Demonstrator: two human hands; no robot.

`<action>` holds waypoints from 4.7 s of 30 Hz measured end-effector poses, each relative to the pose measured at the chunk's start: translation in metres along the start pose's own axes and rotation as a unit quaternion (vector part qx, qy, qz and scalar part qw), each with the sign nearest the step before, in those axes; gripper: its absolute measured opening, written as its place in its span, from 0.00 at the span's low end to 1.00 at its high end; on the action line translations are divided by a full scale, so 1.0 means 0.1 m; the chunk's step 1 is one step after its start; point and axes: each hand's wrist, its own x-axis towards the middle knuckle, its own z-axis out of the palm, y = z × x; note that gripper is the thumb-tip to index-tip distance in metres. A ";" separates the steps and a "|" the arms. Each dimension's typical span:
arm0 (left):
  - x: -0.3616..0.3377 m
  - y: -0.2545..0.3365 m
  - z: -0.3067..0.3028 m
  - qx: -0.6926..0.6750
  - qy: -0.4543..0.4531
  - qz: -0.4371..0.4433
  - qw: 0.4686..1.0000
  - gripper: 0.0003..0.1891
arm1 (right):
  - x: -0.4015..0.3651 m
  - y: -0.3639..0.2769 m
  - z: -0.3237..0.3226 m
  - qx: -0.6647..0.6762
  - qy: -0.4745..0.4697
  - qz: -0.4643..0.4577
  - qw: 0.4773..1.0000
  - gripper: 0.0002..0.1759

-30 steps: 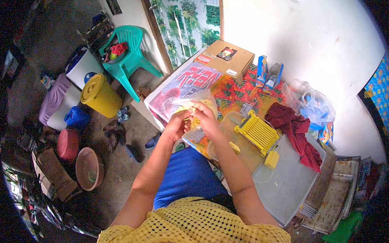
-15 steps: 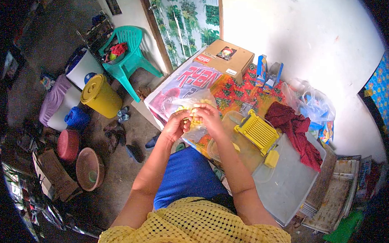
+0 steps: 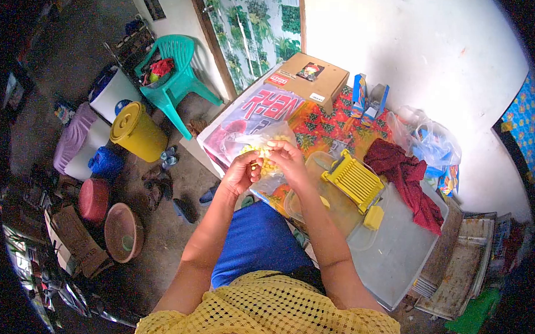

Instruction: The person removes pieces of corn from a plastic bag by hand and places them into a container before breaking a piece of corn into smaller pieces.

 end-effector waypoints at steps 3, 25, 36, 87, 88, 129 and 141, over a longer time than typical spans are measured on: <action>0.02 -0.01 -0.03 -0.003 -0.009 0.006 1.000 0.08 | 0.03 0.06 -0.02 0.004 -0.001 -0.003 1.000 0.15; -0.01 -0.04 -0.02 0.008 0.029 0.077 0.997 0.08 | 0.07 0.14 0.00 -0.039 0.011 0.062 0.997 0.13; -0.02 -0.04 -0.04 0.028 0.023 0.072 0.997 0.08 | 0.02 0.01 0.06 -0.015 0.004 0.072 0.997 0.13; -0.73 -0.28 -0.01 -0.069 -0.088 0.035 0.993 0.27 | -0.76 -0.03 0.32 -0.322 0.000 -0.163 0.932 0.06; -0.77 -0.27 0.01 -0.080 -0.089 0.041 0.992 0.27 | -0.81 -0.05 0.36 -0.385 -0.006 -0.208 0.899 0.06; -1.38 -0.29 0.38 -0.004 -0.076 0.200 0.977 0.36 | -1.27 -0.20 0.74 -0.471 0.085 -0.326 0.815 0.10; -1.28 -0.32 0.16 0.002 -0.035 0.152 0.988 0.20 | -1.19 -0.07 0.59 -0.243 0.078 -0.199 0.946 0.09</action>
